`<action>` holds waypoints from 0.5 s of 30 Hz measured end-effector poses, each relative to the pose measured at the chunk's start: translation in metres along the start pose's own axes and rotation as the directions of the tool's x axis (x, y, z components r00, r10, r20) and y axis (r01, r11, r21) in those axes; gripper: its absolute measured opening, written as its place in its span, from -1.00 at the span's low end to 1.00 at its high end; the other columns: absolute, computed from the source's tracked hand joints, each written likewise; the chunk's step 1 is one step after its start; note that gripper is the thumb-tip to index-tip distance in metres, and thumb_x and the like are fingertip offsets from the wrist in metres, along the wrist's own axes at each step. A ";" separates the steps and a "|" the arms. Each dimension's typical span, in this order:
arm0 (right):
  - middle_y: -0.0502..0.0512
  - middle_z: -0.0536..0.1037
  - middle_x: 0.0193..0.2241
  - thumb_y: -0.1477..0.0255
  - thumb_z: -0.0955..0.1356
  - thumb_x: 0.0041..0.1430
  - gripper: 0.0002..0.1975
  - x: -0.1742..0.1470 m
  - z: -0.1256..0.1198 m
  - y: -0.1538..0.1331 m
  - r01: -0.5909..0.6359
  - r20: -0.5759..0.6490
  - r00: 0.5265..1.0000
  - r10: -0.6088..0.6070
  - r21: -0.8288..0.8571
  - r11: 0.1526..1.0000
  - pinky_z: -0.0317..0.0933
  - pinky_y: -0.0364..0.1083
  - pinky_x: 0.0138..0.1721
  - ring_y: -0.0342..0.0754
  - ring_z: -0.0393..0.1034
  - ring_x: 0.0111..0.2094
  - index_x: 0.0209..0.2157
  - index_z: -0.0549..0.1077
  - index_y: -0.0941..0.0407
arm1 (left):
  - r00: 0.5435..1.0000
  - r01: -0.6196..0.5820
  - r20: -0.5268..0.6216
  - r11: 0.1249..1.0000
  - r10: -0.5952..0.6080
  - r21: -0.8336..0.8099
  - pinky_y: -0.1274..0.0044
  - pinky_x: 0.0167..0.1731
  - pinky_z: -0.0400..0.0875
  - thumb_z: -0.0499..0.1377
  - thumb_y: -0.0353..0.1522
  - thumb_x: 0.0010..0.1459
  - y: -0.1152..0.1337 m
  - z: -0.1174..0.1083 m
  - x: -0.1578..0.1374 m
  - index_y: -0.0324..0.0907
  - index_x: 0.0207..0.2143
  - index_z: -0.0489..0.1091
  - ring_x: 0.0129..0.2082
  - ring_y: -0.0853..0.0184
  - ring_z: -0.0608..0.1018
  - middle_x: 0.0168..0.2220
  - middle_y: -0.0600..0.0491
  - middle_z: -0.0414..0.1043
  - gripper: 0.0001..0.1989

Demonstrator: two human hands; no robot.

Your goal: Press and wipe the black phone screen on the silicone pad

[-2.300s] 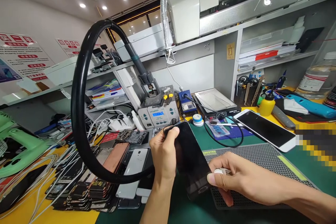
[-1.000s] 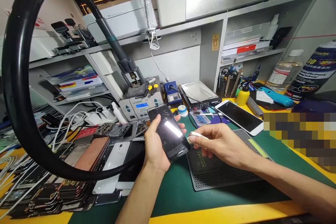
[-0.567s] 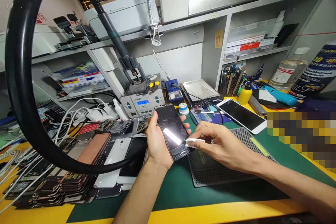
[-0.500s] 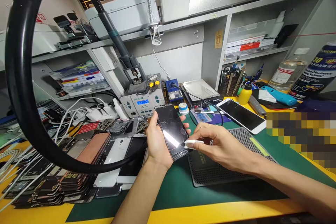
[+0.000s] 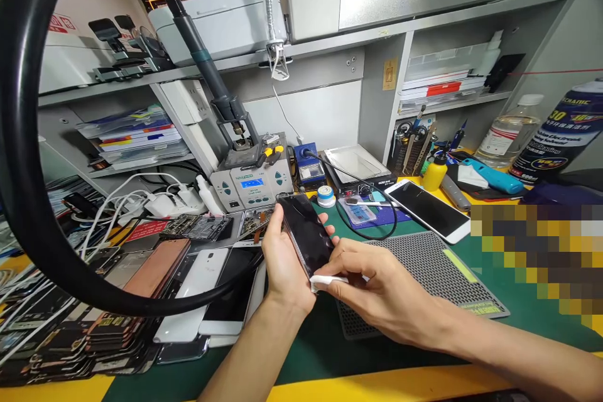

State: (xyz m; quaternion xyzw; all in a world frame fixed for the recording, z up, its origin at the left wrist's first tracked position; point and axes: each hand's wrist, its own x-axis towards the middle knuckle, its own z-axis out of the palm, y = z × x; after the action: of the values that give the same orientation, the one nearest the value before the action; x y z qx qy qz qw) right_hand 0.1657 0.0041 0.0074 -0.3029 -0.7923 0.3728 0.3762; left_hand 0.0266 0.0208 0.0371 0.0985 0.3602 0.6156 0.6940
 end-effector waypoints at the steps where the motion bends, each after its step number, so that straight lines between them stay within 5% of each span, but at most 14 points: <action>1: 0.04 0.51 -0.42 0.40 0.39 0.30 -0.85 -0.001 0.001 0.000 0.003 -0.010 1.000 -0.003 0.002 1.000 0.20 -0.12 -0.33 -0.11 0.34 -0.38 -0.35 0.56 0.12 | 1.000 -0.014 0.003 1.000 0.014 0.010 0.34 -0.34 0.58 0.05 0.03 0.25 0.000 0.000 0.000 -0.29 -0.32 0.51 -0.40 0.16 0.62 -0.34 -0.14 0.56 -0.46; 15: 0.01 0.51 -0.41 0.32 0.39 0.31 -0.81 -0.001 -0.014 0.007 -0.052 -0.111 0.993 0.046 -0.051 0.997 0.16 -0.13 -0.37 -0.12 0.30 -0.41 -0.37 0.51 0.10 | 0.984 -0.084 0.155 0.995 0.090 -0.044 0.29 -0.27 0.59 0.00 0.00 0.30 0.006 -0.004 -0.002 -0.32 -0.20 0.56 -0.32 0.10 0.64 -0.28 -0.19 0.60 -0.42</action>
State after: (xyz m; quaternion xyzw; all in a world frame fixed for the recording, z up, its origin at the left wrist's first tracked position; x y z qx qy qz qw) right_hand 0.1790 0.0114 0.0075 -0.3523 -0.7726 0.3433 0.4014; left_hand 0.0194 0.0190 0.0389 0.1495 0.2885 0.6423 0.6942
